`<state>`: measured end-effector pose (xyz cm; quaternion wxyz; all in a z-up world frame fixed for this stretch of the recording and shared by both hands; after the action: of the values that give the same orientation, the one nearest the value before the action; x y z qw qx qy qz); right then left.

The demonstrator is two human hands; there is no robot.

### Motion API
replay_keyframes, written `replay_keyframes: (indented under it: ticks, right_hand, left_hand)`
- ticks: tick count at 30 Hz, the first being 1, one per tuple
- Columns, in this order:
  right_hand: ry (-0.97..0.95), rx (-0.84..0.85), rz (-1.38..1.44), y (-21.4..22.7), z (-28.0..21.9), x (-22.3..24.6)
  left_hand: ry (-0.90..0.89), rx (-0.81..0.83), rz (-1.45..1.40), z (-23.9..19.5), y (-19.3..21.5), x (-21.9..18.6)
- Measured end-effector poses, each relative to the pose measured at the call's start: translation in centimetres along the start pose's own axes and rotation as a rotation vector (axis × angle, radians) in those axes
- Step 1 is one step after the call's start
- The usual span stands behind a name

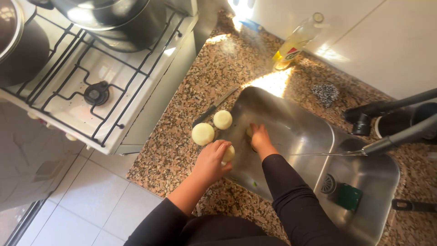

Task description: Cleaning a kitchen table and washing peeled onions in a sink.

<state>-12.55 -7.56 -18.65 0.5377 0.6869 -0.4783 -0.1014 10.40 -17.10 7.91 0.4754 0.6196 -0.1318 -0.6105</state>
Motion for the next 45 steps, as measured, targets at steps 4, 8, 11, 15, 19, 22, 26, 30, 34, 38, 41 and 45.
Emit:
replay_keyframes:
  ticks: [4, 8, 11, 15, 19, 22, 26, 30, 34, 38, 41, 45]
  right_hand:
    - [0.000, -0.046, 0.069, -1.6, -1.3, -1.0]
    - [0.187, -0.176, 0.076, -1.4, -2.6, -0.1]
    - [0.216, -0.229, 0.179, 1.0, -5.4, 1.4]
    - [0.048, -0.302, 0.478, 4.4, -8.3, 1.3]
    - [-0.164, -0.325, 0.628, 3.9, -9.7, -2.7]
    - [-0.107, -0.391, 1.216, 3.4, -9.9, -6.0]
    - [-0.218, -0.343, 1.725, 6.5, -13.9, -6.6]
    - [-0.267, -0.328, 1.963, 7.4, -15.0, -9.5]
    - [-0.304, -0.312, 2.022, 7.6, -15.2, -11.6]
    - [-0.311, -0.291, 1.948, 9.3, -15.1, -10.5]
    - [-0.238, -0.268, 1.978, 10.5, -14.8, -8.7]
    - [-0.173, -0.305, 2.066, 10.8, -13.6, -8.3]
  left_hand:
    - [0.011, -0.003, -0.019, -1.5, 1.3, 0.2]
    - [-0.013, -0.070, 0.018, -2.4, 3.1, 0.9]
    - [0.034, -0.052, 0.035, -3.5, 3.9, 1.5]
    - [0.108, -0.053, 0.091, -5.1, 4.0, 3.0]
    - [0.113, -0.097, 0.158, -5.7, 4.1, 3.8]
    - [0.148, -0.103, 0.220, -5.9, 4.1, 4.4]
    - [0.088, -0.279, 0.310, -5.9, 7.0, 1.1]
    - [-0.100, -0.421, 0.303, -5.3, 8.4, -3.3]
    - [-0.226, -0.227, 0.138, -1.4, 4.2, -7.4]
    - [-0.279, -0.101, -0.024, 2.4, -0.7, -11.2]
    - [-0.193, 0.037, -0.177, 5.4, -7.4, -11.5]
    - [0.120, 0.269, -0.489, 8.7, -16.8, -11.1]
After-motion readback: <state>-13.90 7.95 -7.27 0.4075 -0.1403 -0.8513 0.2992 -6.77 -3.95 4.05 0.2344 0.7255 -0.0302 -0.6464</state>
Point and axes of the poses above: each hand's wrist, its own z-axis towards the middle knuckle, its own y-axis out of the back of the hand, x = y × z, the point moved 9 cm from there along z, towards the middle knuckle, and after that the axes turned 5 degrees about z, right-handed, at the moved point
